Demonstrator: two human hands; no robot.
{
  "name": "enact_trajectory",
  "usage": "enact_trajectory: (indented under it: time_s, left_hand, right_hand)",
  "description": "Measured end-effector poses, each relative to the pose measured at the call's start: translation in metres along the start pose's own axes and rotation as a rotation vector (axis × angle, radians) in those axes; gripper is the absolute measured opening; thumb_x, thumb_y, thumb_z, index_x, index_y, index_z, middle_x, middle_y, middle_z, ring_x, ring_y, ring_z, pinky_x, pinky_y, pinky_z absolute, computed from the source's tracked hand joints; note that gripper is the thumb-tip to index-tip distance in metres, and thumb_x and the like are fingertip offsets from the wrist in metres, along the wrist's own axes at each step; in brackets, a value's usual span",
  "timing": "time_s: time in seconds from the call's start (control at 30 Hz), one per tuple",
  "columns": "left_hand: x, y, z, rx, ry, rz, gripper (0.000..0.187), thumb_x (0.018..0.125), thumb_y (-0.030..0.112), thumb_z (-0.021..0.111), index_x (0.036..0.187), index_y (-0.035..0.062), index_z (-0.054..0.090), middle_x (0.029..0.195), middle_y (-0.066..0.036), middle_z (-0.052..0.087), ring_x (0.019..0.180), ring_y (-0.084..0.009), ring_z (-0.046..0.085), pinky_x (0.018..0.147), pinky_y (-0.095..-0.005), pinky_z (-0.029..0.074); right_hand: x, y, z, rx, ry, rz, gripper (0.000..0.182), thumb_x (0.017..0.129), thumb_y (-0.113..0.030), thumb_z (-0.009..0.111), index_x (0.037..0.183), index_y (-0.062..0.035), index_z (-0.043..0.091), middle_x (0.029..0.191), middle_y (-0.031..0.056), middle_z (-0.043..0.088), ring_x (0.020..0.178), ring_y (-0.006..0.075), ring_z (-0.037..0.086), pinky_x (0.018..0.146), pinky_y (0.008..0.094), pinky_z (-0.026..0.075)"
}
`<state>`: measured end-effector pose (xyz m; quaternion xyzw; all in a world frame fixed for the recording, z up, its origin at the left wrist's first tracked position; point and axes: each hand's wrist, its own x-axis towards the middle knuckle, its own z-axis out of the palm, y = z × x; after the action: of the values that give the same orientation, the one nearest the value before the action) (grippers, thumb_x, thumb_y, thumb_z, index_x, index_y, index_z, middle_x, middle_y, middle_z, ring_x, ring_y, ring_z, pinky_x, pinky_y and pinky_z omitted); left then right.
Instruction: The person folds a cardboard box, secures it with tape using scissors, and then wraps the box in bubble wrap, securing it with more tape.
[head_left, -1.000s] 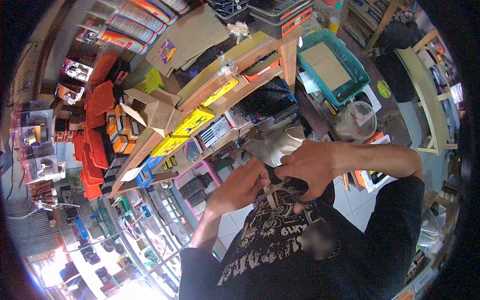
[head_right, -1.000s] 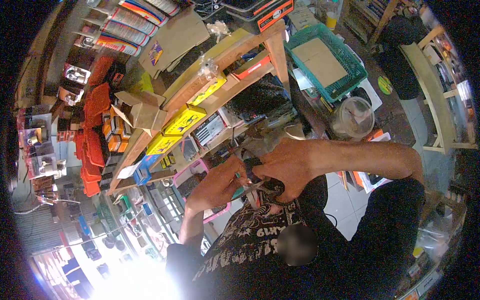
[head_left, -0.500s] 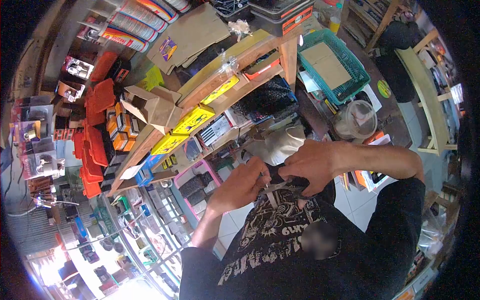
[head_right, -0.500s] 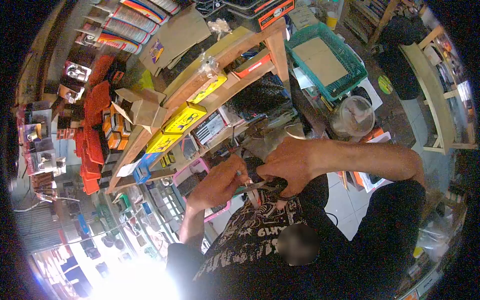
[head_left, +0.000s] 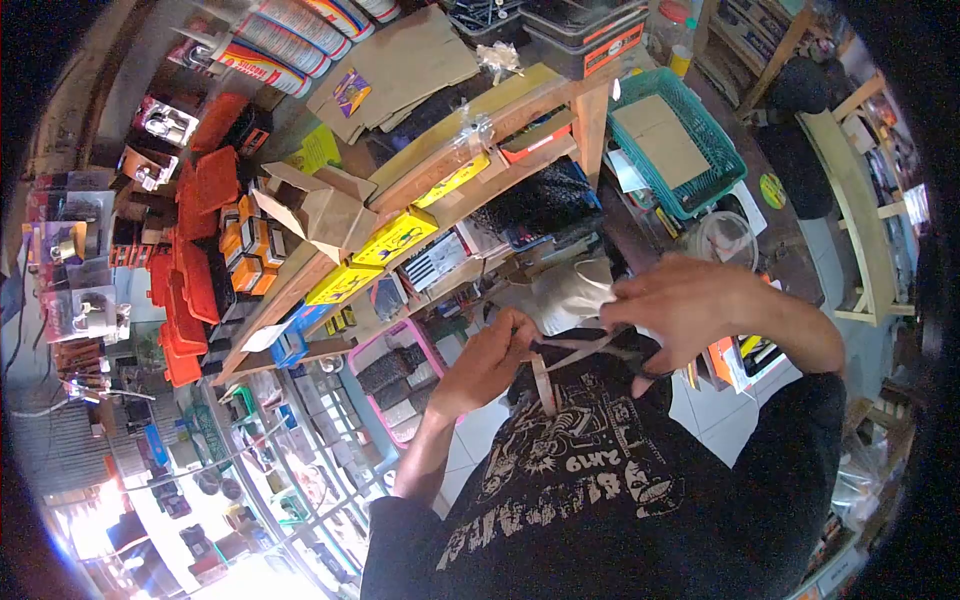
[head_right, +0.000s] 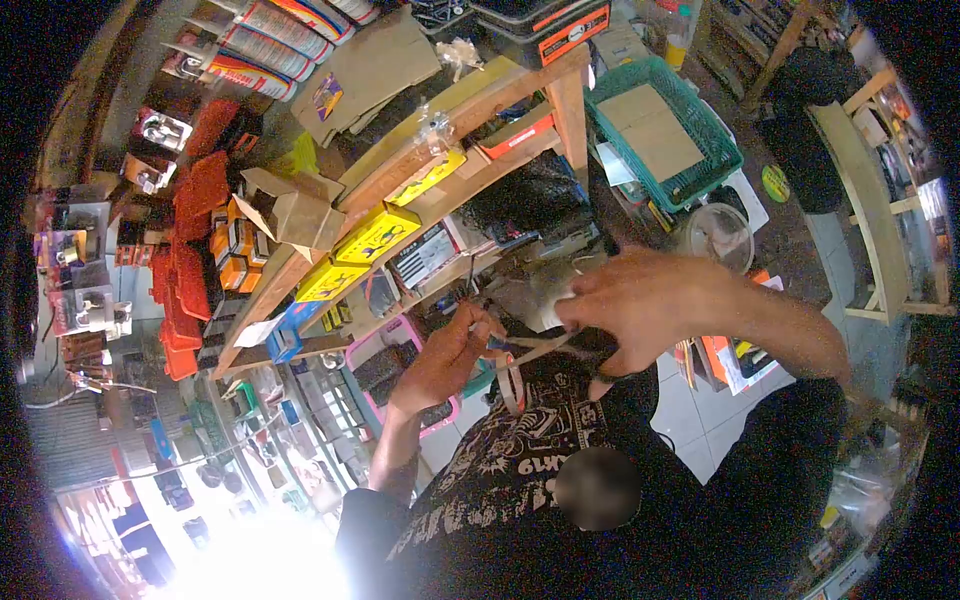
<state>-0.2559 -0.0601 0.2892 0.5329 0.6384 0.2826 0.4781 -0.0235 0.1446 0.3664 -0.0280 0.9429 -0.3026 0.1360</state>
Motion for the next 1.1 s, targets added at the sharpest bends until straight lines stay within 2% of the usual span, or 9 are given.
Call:
enact_trajectory:
  time_s: [0.1,0.2,0.27,0.37,0.43,0.47,0.53,0.9,1.1]
  left_hand:
    - [-0.002,-0.021,0.008,-0.171,-0.03,-0.004,0.032,0.102,0.021,0.058,0.123,0.0015,0.043,0.103,-0.018,0.061,0.101,-0.0303,0.065,0.085,-0.0425,0.049]
    - [-0.004,-0.031,0.023,-0.009,-0.136,0.14,0.089,0.081,0.035,0.085,0.138,-0.0012,0.028,0.136,-0.018,0.04,0.129,-0.0272,0.045,0.107,-0.0428,0.038]
    - [-0.004,-0.044,0.042,0.021,-0.078,0.162,0.092,0.08,0.035,0.086,0.14,-0.0004,0.026,0.134,-0.019,0.041,0.127,-0.0277,0.046,0.107,-0.0433,0.039]
    - [0.005,-0.066,0.059,0.016,0.01,0.203,0.1,0.077,0.034,0.089,0.142,0.0005,0.021,0.133,-0.018,0.041,0.12,-0.027,0.05,0.104,-0.0436,0.042]
    - [0.008,-0.073,0.063,-0.153,0.097,0.11,0.102,0.076,0.031,0.09,0.142,0.0005,0.018,0.135,-0.018,0.041,0.117,-0.0261,0.052,0.099,-0.0431,0.047]
    - [0.01,-0.085,0.065,-0.202,0.144,0.189,0.105,0.073,0.026,0.092,0.142,0.0019,0.016,0.138,-0.019,0.04,0.113,-0.0249,0.054,0.095,-0.0425,0.05]
    - [0.013,-0.072,0.05,-0.16,0.225,0.285,0.107,0.071,0.024,0.093,0.141,0.0032,0.015,0.139,-0.019,0.039,0.114,-0.0256,0.053,0.094,-0.0426,0.05]
    - [-0.014,0.038,-0.067,0.05,0.914,0.588,0.134,0.046,0.034,0.104,0.143,0.0128,0.013,0.148,-0.021,0.032,0.121,-0.0363,0.053,0.103,-0.0509,0.048]
    - [-0.014,0.06,-0.096,-0.015,0.859,0.653,0.137,0.045,0.037,0.104,0.144,0.0144,0.012,0.149,-0.021,0.031,0.121,-0.0362,0.054,0.1,-0.0516,0.051]
  right_hand:
    - [-0.009,-0.006,-0.039,0.052,0.073,0.092,0.065,0.07,-0.048,0.086,0.111,-0.009,0.054,0.092,0.0147,0.064,0.088,0.0368,0.067,0.073,0.0477,0.051]
    - [-0.003,-0.001,-0.067,0.137,0.419,0.353,0.056,0.07,-0.039,0.089,0.104,-0.0078,0.056,0.079,0.0087,0.063,0.073,0.028,0.064,0.063,0.0396,0.047]
    - [0.024,0.027,-0.068,0.212,0.725,0.255,0.048,0.072,-0.034,0.09,0.087,-0.0035,0.056,0.072,0.0078,0.061,0.061,0.0206,0.056,0.057,0.0362,0.043]
    - [0.076,0.039,-0.084,0.105,0.899,0.255,0.045,0.071,-0.038,0.088,0.074,-0.0024,0.06,0.072,0.0141,0.065,0.069,0.0321,0.064,0.063,0.0426,0.047]
    - [0.112,0.041,-0.102,-0.045,0.897,0.294,0.026,0.072,-0.023,0.081,0.076,-0.0014,0.068,0.079,0.0212,0.069,0.08,0.0385,0.069,0.07,0.0469,0.052]
    - [0.135,0.052,-0.106,-0.109,0.955,0.245,0.044,0.071,-0.036,0.089,0.073,-0.0006,0.062,0.073,0.0168,0.066,0.07,0.0357,0.066,0.066,0.0457,0.049]
    - [0.171,0.054,-0.132,-0.197,0.949,0.356,0.016,0.076,-0.012,0.075,0.085,0.0008,0.073,0.088,0.0226,0.072,0.09,0.0399,0.071,0.077,0.048,0.057]
    - [0.213,0.035,-0.166,-0.529,0.881,0.31,0.029,0.081,-0.021,0.078,0.102,-0.0022,0.072,0.095,0.0154,0.074,0.084,0.0291,0.073,0.072,0.0415,0.056]
    - [0.151,-0.039,-0.103,0.765,0.691,-0.219,0.031,0.089,-0.023,0.077,0.11,-0.003,0.065,0.096,0.0011,0.072,0.084,0.007,0.063,0.071,0.0282,0.047]
